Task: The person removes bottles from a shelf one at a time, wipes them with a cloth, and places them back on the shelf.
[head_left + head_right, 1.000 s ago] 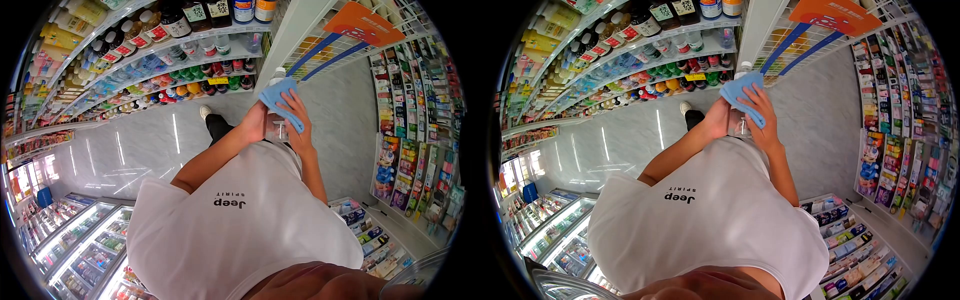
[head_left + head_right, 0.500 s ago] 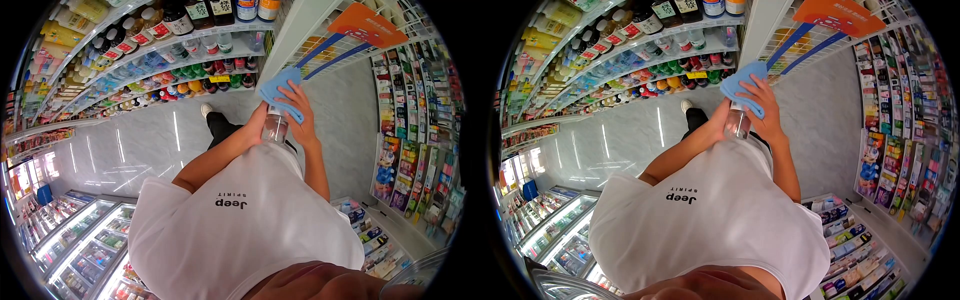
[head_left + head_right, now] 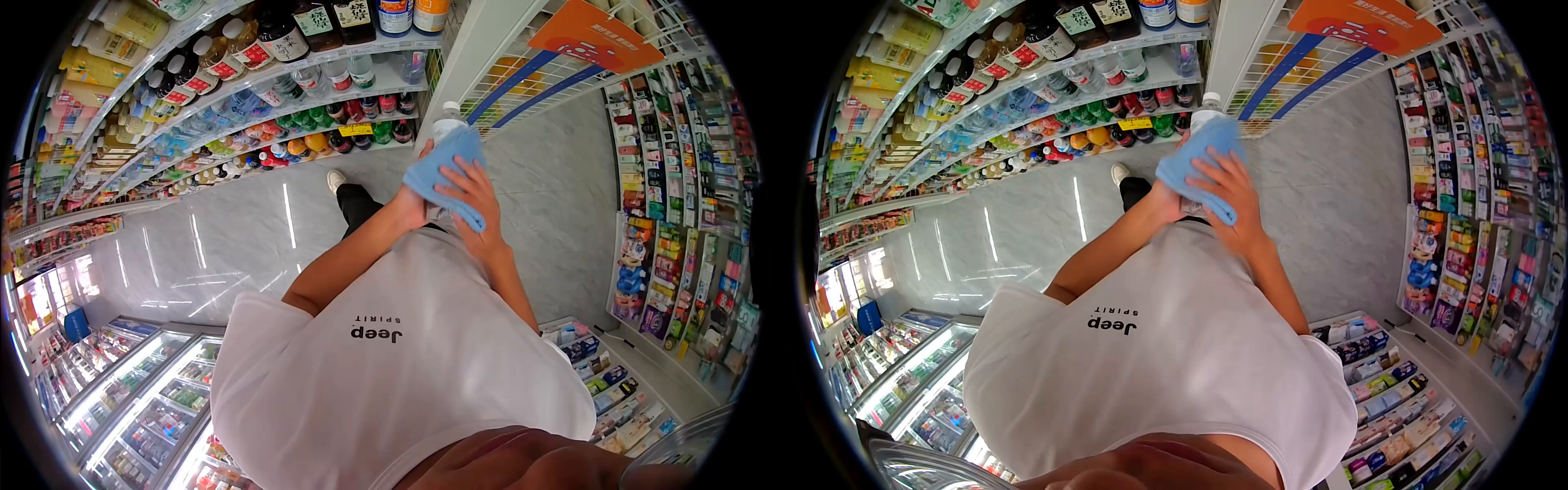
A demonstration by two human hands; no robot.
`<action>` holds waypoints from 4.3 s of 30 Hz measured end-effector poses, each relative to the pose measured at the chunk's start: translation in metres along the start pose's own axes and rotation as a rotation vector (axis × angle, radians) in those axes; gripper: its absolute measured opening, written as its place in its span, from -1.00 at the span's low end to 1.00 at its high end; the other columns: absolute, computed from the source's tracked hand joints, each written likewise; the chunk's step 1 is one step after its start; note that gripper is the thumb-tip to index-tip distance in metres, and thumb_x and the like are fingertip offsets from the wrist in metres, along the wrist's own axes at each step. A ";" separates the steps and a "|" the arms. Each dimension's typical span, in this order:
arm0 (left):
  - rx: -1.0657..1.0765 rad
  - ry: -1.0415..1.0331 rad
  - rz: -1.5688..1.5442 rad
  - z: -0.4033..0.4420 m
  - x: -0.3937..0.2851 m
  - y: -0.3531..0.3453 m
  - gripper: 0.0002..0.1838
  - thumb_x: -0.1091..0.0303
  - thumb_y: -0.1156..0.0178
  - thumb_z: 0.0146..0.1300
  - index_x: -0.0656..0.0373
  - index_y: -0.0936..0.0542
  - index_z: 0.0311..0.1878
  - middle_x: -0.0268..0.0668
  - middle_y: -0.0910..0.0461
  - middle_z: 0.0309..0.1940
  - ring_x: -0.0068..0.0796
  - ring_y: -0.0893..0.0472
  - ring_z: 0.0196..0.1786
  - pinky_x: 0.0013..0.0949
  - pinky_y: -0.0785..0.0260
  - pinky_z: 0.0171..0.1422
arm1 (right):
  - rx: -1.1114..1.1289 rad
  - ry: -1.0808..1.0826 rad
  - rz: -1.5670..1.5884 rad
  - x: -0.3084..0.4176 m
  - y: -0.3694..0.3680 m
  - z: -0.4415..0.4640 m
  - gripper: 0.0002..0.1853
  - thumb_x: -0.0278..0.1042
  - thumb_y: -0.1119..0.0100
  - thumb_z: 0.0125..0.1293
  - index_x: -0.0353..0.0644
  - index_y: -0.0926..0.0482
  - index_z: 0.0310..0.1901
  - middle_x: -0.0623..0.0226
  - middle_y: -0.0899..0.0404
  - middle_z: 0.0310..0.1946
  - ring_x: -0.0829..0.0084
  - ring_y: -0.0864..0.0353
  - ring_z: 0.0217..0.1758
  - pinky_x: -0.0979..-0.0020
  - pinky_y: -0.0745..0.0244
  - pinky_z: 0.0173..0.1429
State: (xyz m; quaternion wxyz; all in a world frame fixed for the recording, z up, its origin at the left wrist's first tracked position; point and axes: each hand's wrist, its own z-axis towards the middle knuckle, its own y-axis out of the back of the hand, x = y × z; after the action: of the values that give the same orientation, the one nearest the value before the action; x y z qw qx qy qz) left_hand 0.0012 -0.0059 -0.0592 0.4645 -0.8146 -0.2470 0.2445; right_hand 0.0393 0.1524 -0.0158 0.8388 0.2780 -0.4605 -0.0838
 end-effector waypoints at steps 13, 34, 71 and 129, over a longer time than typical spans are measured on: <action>-0.109 -0.014 0.267 0.006 0.018 -0.005 -0.42 -0.25 0.20 0.50 -0.02 -0.44 0.27 -0.26 -0.60 0.09 -0.32 -0.67 0.03 -0.19 -0.60 0.07 | -0.034 -0.030 -0.100 -0.022 0.020 0.024 -0.66 -0.37 -0.04 0.27 -0.17 -0.69 0.02 0.23 -0.54 0.26 0.08 -0.23 0.53 -0.03 0.06 0.59; -0.102 0.058 0.156 0.003 0.011 -0.014 -0.45 -0.29 0.01 0.41 -0.01 -0.54 0.08 -0.35 -0.64 -0.15 -0.46 -0.68 -0.19 -0.33 -0.61 -0.18 | -0.277 -0.149 0.080 -0.023 0.011 0.020 -0.62 -0.37 -0.01 0.38 -0.24 -0.61 0.16 0.13 -0.39 0.39 0.05 -0.14 0.57 0.01 0.03 0.57; -0.085 -0.185 0.367 -0.005 0.016 -0.021 -0.50 -0.17 0.01 0.48 0.06 -0.42 0.18 -0.28 -0.60 -0.06 -0.42 -0.68 -0.13 -0.25 -0.64 -0.08 | -0.390 -0.359 0.601 -0.009 -0.002 0.030 -0.56 -0.23 0.07 0.49 -0.33 -0.54 0.24 0.15 -0.27 0.48 0.18 -0.05 0.62 0.21 0.07 0.60; -0.124 -0.057 0.104 -0.011 -0.003 -0.026 -0.24 -0.38 0.12 0.41 0.04 -0.36 0.40 -0.16 -0.49 0.23 -0.25 -0.53 0.24 -0.18 -0.45 0.31 | 0.038 0.026 0.062 0.002 -0.003 -0.013 -0.59 -0.33 -0.11 0.25 -0.01 -0.66 0.14 0.27 -0.44 0.36 0.01 -0.18 0.55 -0.11 0.13 0.59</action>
State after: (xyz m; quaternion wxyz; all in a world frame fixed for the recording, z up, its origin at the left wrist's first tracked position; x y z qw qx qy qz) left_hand 0.0009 -0.0033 -0.0307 0.3928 -0.8461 -0.2321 0.2755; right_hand 0.0512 0.1541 -0.0209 0.8414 0.2806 -0.4596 -0.0451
